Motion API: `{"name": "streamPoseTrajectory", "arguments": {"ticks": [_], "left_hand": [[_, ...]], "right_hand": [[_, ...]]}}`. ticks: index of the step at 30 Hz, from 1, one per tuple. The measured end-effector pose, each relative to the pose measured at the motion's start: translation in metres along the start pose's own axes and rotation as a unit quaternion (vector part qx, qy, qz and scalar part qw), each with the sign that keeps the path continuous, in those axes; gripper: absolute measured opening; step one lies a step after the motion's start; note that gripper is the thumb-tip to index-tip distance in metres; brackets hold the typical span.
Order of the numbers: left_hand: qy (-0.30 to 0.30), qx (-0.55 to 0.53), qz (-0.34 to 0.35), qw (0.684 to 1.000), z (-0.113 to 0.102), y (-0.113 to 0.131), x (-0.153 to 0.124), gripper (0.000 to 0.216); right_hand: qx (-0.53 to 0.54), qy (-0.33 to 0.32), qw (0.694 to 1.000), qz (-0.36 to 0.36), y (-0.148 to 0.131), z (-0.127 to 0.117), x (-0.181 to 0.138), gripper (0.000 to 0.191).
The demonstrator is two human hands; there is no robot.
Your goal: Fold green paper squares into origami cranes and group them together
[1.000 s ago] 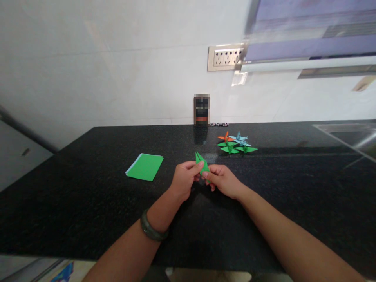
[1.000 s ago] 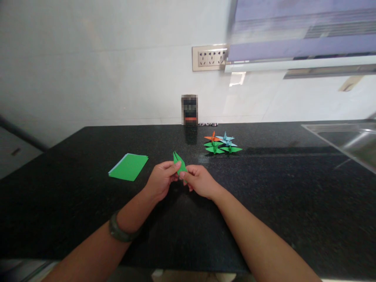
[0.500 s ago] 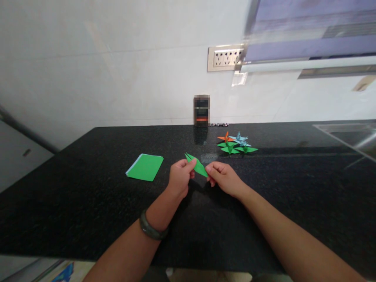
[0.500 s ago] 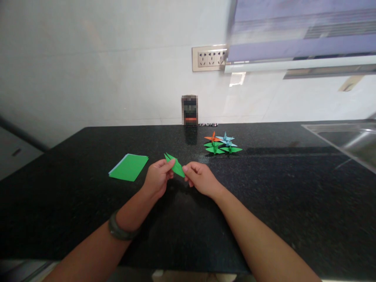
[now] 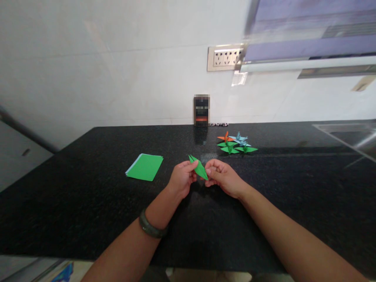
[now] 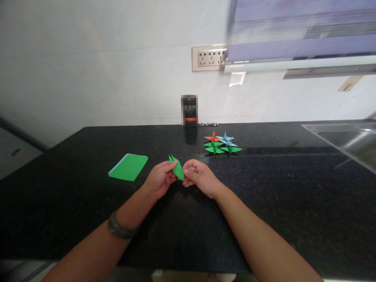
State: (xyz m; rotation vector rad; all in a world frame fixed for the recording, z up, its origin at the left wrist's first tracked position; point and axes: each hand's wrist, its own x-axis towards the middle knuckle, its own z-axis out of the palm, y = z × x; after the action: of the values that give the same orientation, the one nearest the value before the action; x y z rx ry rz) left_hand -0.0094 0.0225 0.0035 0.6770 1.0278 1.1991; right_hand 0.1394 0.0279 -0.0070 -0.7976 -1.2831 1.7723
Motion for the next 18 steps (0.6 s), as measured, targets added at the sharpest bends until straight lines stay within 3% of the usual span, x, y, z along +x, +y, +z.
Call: {"name": "streamPoseTrajectory", "arguments": {"ticks": [7,11,18], "left_hand": [[-0.013,0.009,-0.003,1.0,0.001,-0.002,-0.001,0.024],[-0.004,0.016,-0.005,1.0,0.003,-0.003,-0.002,0.025],[0.013,0.05,-0.021,0.998,0.004,-0.003,-0.002,0.024]], "right_hand": [[-0.015,0.014,1.0,0.008,0.001,0.002,0.002,0.026],[-0.095,0.014,0.993,-0.066,0.001,0.0,0.003,0.025],[-0.351,0.007,0.906,-0.238,-0.01,-0.009,-0.002,0.023]]}}
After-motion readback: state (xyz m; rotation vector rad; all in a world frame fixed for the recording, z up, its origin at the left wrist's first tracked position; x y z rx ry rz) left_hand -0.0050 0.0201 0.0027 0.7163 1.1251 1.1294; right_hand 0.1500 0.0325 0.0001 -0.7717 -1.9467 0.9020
